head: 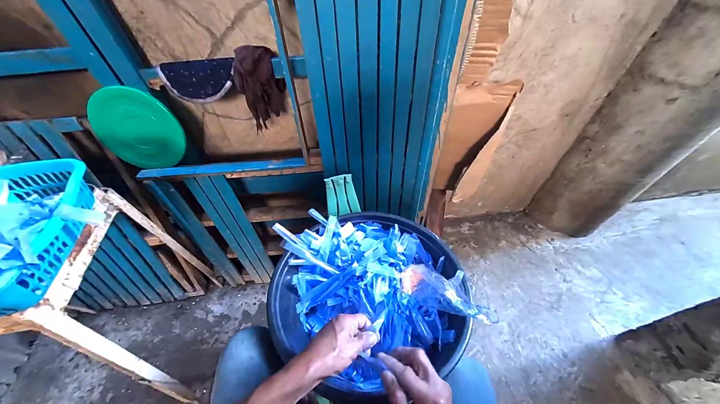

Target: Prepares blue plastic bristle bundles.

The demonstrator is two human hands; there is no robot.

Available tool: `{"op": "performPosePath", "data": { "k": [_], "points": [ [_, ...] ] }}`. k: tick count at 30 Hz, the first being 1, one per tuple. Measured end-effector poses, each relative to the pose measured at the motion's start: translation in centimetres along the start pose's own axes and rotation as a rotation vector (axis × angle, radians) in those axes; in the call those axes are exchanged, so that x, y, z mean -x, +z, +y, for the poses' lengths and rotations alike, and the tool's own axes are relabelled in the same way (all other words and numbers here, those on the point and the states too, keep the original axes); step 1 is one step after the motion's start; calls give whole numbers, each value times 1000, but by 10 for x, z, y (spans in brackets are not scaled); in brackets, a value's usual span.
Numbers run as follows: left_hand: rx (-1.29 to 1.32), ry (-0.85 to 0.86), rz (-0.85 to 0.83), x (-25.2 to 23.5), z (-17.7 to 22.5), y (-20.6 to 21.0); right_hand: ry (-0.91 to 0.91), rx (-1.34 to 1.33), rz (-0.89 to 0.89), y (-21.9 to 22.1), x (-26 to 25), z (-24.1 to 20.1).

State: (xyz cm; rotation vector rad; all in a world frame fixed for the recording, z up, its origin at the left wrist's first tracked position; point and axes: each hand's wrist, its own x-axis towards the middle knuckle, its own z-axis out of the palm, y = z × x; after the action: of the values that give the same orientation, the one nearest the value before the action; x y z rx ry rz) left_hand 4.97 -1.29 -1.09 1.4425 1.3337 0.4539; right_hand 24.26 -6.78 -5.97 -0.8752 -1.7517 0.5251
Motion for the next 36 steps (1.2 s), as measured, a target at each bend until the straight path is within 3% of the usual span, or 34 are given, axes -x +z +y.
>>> {"op": "performPosePath", "data": {
  "k": [5, 9, 13, 17, 20, 23, 27, 30, 36],
  "points": [
    [-286, 25, -47, 11, 6, 0, 203, -527, 62, -6, -10, -9],
    [-364, 9, -14, 12, 6, 1, 271, -753, -68, -8, -7, -13],
    [-459, 15, -37, 19, 13, 1, 334, -722, -84, -10, -2, -12],
    [-668, 208, -103, 31, 19, 4, 327, -643, 42, -12, -16, 0],
    [-712, 302, -98, 38, 26, 7, 297, -613, -104, -11, -28, 7],
    [-766, 370, 39, 42, 29, 9, 470, -604, -174, -6, -32, 4],
    [-895, 590, 411, 42, 19, 14, 607, -652, -180, 2, -29, 3],
    [-795, 705, 483, 40, 16, 12, 598, -826, -185, 1, -27, 7],
    [-302, 886, 309, 33, 9, 8, 579, -1255, -213, -3, -31, 9]
  ]
}}
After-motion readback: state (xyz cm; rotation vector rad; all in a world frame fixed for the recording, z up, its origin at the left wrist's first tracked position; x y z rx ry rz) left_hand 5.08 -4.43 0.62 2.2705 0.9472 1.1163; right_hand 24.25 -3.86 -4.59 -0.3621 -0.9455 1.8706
